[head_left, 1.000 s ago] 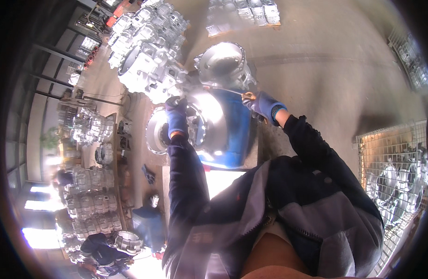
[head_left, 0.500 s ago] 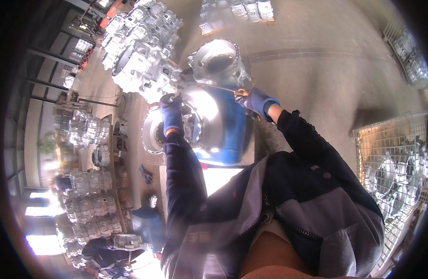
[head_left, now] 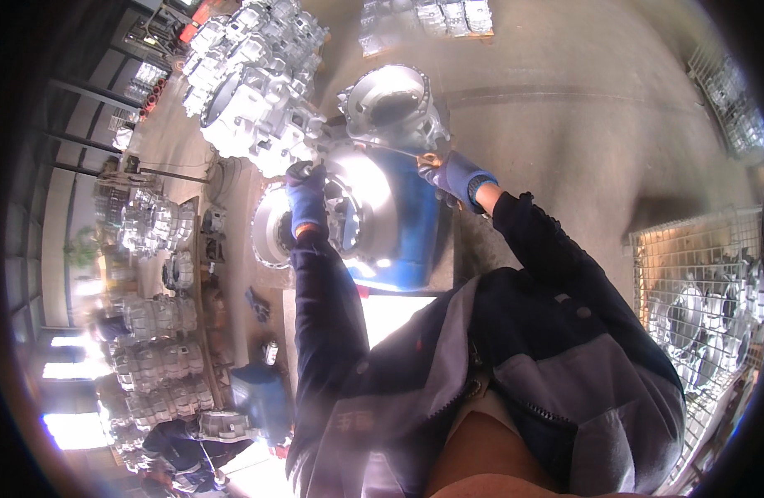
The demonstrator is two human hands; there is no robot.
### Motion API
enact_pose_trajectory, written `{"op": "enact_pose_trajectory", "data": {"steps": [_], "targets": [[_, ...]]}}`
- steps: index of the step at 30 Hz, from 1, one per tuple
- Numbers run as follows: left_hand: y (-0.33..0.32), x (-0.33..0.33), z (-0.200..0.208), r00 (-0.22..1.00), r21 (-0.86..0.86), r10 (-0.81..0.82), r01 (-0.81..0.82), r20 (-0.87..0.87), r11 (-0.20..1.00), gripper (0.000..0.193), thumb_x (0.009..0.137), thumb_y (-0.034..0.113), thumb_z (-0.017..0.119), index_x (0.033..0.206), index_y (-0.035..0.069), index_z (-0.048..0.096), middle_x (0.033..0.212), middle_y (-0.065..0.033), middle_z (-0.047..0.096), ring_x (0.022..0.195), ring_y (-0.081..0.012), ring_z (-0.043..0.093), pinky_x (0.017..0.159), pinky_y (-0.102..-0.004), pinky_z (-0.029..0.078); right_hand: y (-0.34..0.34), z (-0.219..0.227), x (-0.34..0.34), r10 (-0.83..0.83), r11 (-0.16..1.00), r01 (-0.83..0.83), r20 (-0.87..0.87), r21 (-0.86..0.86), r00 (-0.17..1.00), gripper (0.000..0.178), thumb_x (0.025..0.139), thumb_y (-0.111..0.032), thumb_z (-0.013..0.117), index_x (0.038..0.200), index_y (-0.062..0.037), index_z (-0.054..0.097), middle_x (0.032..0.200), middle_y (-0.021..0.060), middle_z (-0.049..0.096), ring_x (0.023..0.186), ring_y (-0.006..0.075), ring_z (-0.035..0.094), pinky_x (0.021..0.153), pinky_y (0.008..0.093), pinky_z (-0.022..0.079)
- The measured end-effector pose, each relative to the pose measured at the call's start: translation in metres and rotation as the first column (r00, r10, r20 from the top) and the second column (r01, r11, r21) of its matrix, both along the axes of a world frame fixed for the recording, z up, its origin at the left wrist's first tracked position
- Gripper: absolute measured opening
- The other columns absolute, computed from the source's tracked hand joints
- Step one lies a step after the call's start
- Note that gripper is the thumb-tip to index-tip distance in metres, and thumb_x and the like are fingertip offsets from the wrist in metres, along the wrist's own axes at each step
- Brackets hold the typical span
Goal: The person repeatedly scrubs the inner and outer surfaces of large metallic cylindrical parts using a wire brush. They rotate the parts to access different areas and occasionally place them down before resuming scrubbing. The work occurs in a warehouse-like area with stacks of similar parts nearby.
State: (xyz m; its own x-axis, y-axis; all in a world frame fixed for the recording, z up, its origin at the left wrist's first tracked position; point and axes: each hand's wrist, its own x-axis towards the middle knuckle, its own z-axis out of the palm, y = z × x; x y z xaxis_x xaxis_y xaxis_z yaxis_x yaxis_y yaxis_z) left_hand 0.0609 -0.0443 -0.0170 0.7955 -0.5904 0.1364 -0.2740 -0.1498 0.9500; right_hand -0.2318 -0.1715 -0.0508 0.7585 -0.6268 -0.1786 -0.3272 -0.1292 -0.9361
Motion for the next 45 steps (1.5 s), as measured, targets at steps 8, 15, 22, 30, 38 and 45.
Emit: {"op": "enact_pose_trajectory", "data": {"steps": [8,15,22,30,38,45], "targets": [[0.000,0.002,-0.003,0.998,-0.044,-0.066,0.067,0.025,0.997,0.031,0.075,0.006,0.072,0.101,0.008,0.055,0.083,-0.0023,0.059,0.069,-0.0105,0.054,0.060,-0.0249,0.047,-0.001,0.025,-0.005,0.077,0.997,-0.073,-0.148,0.032,0.986,0.037,0.090,-0.022,0.051,0.123,-0.0060,0.054,0.121,0.0070,0.060,0.107,0.0181,0.058,0.089,0.0270,0.044],[-0.001,0.000,0.000,0.995,0.017,-0.055,0.053,0.088,0.998,0.036,0.073,0.009,0.071,0.105,0.006,0.054,0.086,-0.0041,0.059,0.070,-0.0115,0.055,0.061,-0.0258,0.048,-0.006,0.008,-0.017,-0.029,0.942,0.097,-0.210,0.322,0.977,0.031,0.090,-0.026,0.050,0.114,-0.0085,0.059,0.103,0.0082,0.065,0.086,0.0211,0.063,0.075,0.0313,0.050],[-0.008,0.009,0.000,0.996,0.064,0.047,-0.052,0.082,0.997,0.037,0.072,0.009,0.072,0.105,0.006,0.053,0.088,-0.0059,0.060,0.073,-0.0132,0.057,0.063,-0.0273,0.049,0.002,-0.005,-0.021,-0.022,0.992,0.052,-0.253,0.115,0.967,0.028,0.091,-0.031,0.048,0.108,-0.0120,0.059,0.071,0.0086,0.062,0.053,0.0192,0.059,0.049,0.0347,0.050],[-0.006,0.011,-0.004,0.996,0.029,0.014,-0.017,0.089,0.999,0.038,0.073,0.001,0.072,0.105,0.007,0.052,0.085,-0.0055,0.060,0.068,-0.0134,0.058,0.060,-0.0275,0.049,0.012,-0.009,-0.024,0.028,0.999,-0.023,-0.130,0.035,0.991,0.022,0.090,-0.024,0.047,0.097,-0.0066,0.059,0.070,0.0121,0.062,0.050,0.0210,0.059,0.044,0.0349,0.049],[-0.003,0.014,-0.008,0.998,-0.085,-0.024,0.028,0.052,0.996,0.035,0.072,0.004,0.076,0.100,0.010,0.056,0.086,-0.0015,0.061,0.074,-0.0113,0.056,0.068,-0.0271,0.049,0.005,-0.058,-0.018,0.049,0.995,-0.054,-0.054,-0.088,0.997,0.022,0.091,-0.022,0.045,0.098,-0.0069,0.059,0.073,0.0115,0.063,0.055,0.0225,0.062,0.048,0.0369,0.051],[-0.007,0.010,-0.004,0.999,-0.035,0.019,-0.018,0.044,0.999,0.035,0.073,0.002,0.075,0.100,0.012,0.056,0.085,-0.0013,0.060,0.072,-0.0113,0.056,0.067,-0.0260,0.049,0.003,-0.075,-0.017,-0.011,0.953,0.023,-0.041,0.303,0.999,0.020,0.092,-0.022,0.044,0.100,-0.0075,0.057,0.071,0.0107,0.062,0.051,0.0201,0.060,0.042,0.0355,0.049]]}}
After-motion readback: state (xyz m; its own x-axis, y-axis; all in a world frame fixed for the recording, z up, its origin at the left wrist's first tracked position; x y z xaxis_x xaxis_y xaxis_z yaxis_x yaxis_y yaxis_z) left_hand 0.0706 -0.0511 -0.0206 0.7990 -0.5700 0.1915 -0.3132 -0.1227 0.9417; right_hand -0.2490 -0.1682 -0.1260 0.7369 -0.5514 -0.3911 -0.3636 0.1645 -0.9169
